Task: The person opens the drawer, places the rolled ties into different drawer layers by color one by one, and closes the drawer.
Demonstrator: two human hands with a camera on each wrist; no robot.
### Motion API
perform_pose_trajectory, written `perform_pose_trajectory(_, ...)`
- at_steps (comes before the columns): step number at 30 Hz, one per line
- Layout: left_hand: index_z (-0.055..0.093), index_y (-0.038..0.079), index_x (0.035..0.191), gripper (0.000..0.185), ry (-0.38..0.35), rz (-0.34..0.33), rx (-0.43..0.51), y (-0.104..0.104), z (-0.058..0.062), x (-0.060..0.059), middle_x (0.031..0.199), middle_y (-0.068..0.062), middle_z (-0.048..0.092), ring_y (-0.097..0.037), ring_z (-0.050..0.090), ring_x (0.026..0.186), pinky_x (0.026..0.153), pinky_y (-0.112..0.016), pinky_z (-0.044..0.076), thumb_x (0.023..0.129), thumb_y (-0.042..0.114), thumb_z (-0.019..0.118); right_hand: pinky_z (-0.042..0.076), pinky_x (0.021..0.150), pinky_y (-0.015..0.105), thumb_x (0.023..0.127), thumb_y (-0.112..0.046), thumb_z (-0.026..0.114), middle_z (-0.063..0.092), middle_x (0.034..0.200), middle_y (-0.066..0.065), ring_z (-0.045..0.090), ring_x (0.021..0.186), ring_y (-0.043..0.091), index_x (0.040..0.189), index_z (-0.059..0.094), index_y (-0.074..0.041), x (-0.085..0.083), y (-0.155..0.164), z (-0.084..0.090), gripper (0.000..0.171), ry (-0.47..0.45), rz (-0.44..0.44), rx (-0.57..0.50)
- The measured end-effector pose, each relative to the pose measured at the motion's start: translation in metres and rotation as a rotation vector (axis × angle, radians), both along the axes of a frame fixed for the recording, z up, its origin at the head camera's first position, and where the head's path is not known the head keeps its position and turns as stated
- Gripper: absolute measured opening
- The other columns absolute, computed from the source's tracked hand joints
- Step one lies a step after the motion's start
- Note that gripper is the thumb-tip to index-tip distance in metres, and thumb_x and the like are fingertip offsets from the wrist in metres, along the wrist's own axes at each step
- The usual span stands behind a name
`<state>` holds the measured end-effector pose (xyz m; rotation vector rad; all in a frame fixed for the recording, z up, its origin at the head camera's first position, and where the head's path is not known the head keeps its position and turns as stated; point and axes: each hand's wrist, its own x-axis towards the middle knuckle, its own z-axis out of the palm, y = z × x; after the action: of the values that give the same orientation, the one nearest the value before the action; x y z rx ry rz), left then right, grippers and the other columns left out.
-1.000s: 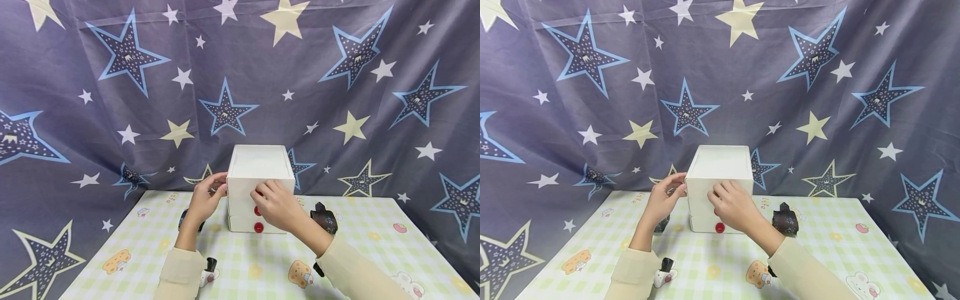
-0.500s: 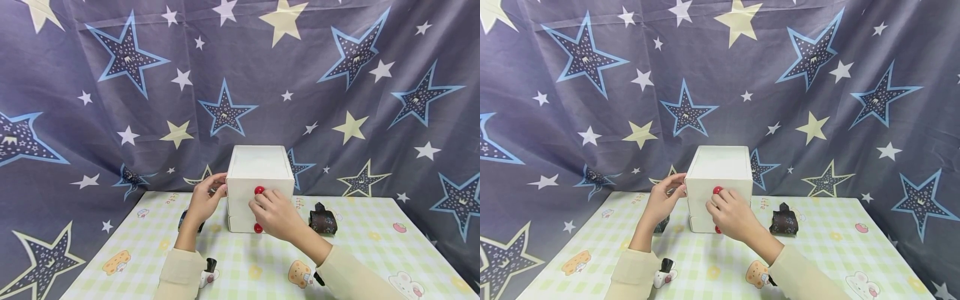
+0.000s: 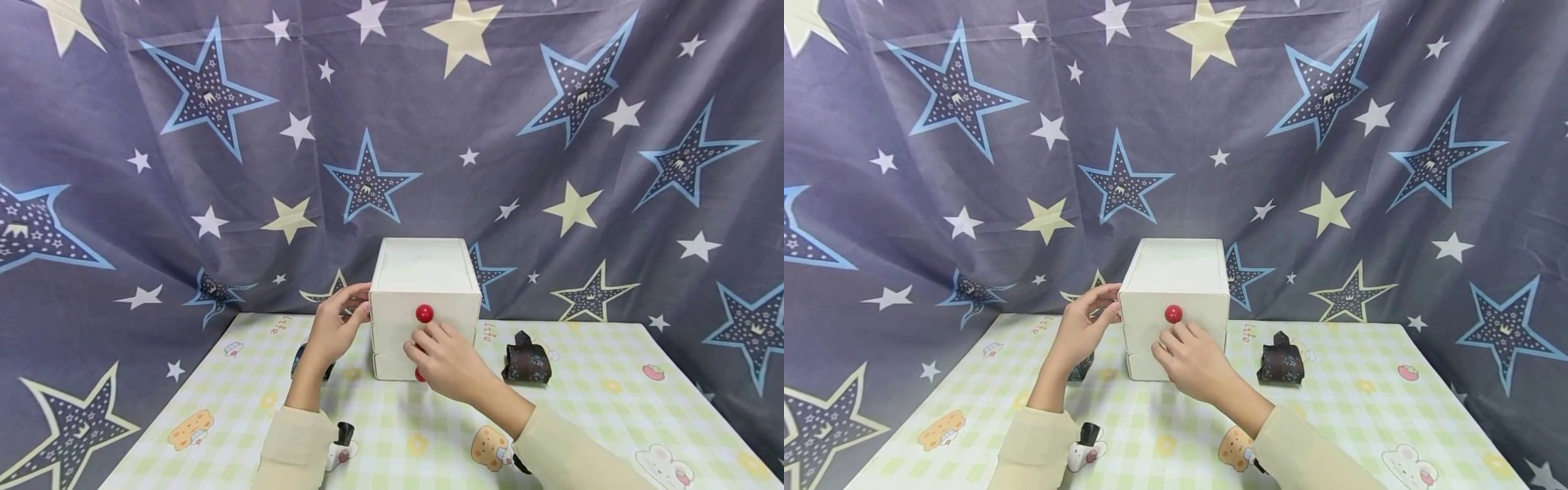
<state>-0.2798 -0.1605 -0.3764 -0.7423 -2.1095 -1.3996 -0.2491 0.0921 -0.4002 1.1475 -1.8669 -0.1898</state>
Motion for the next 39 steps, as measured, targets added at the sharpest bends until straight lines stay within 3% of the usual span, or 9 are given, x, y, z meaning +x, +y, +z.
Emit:
perform_pose_trajectory(17, 0.066, 0.012, 0.134, 0.035, -0.006, -0.008, 0.011, 0.000, -0.002, -0.002, 0.113, -0.006, 0.070, -0.021, 0.072, 0.095, 0.072, -0.030, 0.062, 0.099, 0.008, 0.068, 0.050, 0.080, 0.038, 0.090, -0.008, 0.060, 0.061, 0.105, 0.009, 0.057, 0.098, 0.029, 0.107, 0.068, -0.011, -0.008, -0.001, -0.014, 0.019, -0.032, -0.089, 0.054)
perform_pose_trajectory(23, 0.066, 0.013, 0.133, 0.034, 0.001, 0.000, 0.010, 0.000, -0.002, -0.002, 0.113, -0.006, 0.070, -0.020, 0.072, 0.094, 0.071, -0.030, 0.062, 0.099, 0.009, 0.068, 0.051, 0.080, 0.037, 0.091, -0.004, 0.066, 0.060, 0.108, 0.010, 0.056, 0.096, 0.029, 0.110, 0.067, -0.008, -0.010, -0.002, -0.017, 0.019, -0.006, -0.112, 0.067)
perform_pose_trajectory(30, 0.066, 0.012, 0.133, 0.034, -0.008, 0.000, 0.013, 0.002, -0.001, -0.001, 0.112, -0.008, 0.070, -0.023, 0.072, 0.093, 0.071, -0.041, 0.063, 0.099, 0.007, 0.068, 0.053, 0.083, 0.035, 0.091, 0.000, 0.063, 0.060, 0.108, 0.010, 0.056, 0.096, 0.027, 0.103, 0.070, -0.007, -0.011, -0.003, -0.018, 0.016, 0.018, -0.132, 0.079)
perform_pose_trajectory(39, 0.066, 0.014, 0.134, 0.035, -0.009, 0.011, 0.000, 0.000, -0.001, 0.000, 0.112, -0.005, 0.070, -0.019, 0.072, 0.093, 0.071, -0.034, 0.062, 0.099, 0.009, 0.068, 0.053, 0.086, 0.034, 0.091, 0.001, 0.060, 0.061, 0.107, 0.010, 0.057, 0.096, 0.026, 0.102, 0.071, -0.006, -0.013, -0.005, -0.018, 0.017, 0.025, -0.117, 0.096)
